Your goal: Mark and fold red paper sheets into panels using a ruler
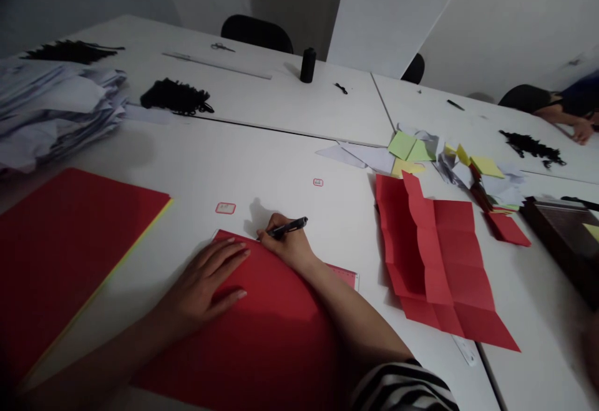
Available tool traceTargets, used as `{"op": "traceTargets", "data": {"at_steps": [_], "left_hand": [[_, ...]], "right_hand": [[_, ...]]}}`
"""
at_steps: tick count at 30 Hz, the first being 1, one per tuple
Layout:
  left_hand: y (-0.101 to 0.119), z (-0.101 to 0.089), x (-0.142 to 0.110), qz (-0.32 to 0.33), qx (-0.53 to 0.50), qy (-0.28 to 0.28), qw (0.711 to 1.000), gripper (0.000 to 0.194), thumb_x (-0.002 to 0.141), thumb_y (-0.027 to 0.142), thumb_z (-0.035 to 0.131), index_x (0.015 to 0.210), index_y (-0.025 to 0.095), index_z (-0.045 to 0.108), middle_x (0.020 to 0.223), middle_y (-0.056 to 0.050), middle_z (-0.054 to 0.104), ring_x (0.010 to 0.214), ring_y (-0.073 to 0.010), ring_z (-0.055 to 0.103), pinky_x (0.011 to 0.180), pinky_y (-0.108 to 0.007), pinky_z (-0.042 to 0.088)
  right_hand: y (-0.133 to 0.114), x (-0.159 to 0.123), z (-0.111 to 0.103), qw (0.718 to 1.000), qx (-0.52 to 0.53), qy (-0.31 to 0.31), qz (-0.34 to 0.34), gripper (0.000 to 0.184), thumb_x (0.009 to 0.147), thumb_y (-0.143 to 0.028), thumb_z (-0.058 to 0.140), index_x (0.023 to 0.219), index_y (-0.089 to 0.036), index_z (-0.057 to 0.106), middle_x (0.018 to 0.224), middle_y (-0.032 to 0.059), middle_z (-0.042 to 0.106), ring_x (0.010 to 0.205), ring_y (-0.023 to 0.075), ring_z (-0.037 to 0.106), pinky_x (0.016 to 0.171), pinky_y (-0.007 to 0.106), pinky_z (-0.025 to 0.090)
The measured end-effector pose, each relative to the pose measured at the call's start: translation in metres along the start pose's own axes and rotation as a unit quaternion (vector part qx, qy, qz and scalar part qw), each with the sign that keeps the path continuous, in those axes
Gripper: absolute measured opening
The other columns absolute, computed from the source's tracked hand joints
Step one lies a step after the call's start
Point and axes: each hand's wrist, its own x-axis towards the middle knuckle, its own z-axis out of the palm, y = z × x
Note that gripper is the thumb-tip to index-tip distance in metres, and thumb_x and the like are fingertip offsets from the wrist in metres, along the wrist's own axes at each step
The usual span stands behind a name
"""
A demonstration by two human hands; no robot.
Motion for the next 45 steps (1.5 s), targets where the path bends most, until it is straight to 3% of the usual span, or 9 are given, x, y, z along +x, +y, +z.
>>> {"op": "traceTargets", "data": {"at_steps": [16,32,38,45], "left_hand": [[-0.003,0.001,-0.001,0.011,0.008,0.017,1.000,0.059,0.089,0.043,0.055,0.143,0.024,0.042,0.145,-0.007,0.046,0.133,-0.0298,0.040,0.109,-0.047,0.038],[-0.005,0.002,-0.001,0.022,0.023,0.015,0.999,0.059,0.089,0.043,0.055,0.143,0.023,0.041,0.146,-0.007,0.045,0.135,-0.0282,0.037,0.110,-0.045,0.036],[-0.004,0.002,0.000,0.021,0.029,0.014,0.999,0.059,0.089,0.041,0.055,0.143,0.021,0.042,0.146,-0.007,0.044,0.135,-0.0283,0.037,0.110,-0.045,0.036],[-0.004,0.002,-0.002,0.020,0.030,0.017,0.999,0.059,0.090,0.042,0.055,0.144,0.022,0.041,0.146,-0.007,0.045,0.136,-0.0278,0.036,0.111,-0.044,0.035]], "right_hand": [[0.002,0.001,0.001,1.000,-0.005,-0.007,-0.023,0.024,0.079,-0.032,0.063,0.066,-0.021,0.047,0.058,-0.0051,0.046,0.054,0.0101,0.039,0.051,0.023,0.031],[0.004,0.002,0.001,0.999,-0.034,-0.011,-0.020,0.026,0.080,-0.037,0.062,0.067,-0.021,0.047,0.060,-0.0046,0.049,0.055,0.0101,0.041,0.053,0.023,0.033],[0.006,0.002,0.001,1.000,0.010,0.006,-0.011,0.026,0.079,-0.037,0.064,0.067,-0.021,0.048,0.059,-0.0055,0.047,0.054,0.0099,0.040,0.053,0.022,0.033],[-0.004,0.005,-0.004,0.992,0.109,0.057,0.023,0.031,0.080,-0.046,0.065,0.072,-0.021,0.050,0.058,-0.0045,0.056,0.053,0.0109,0.049,0.055,0.024,0.040]]}}
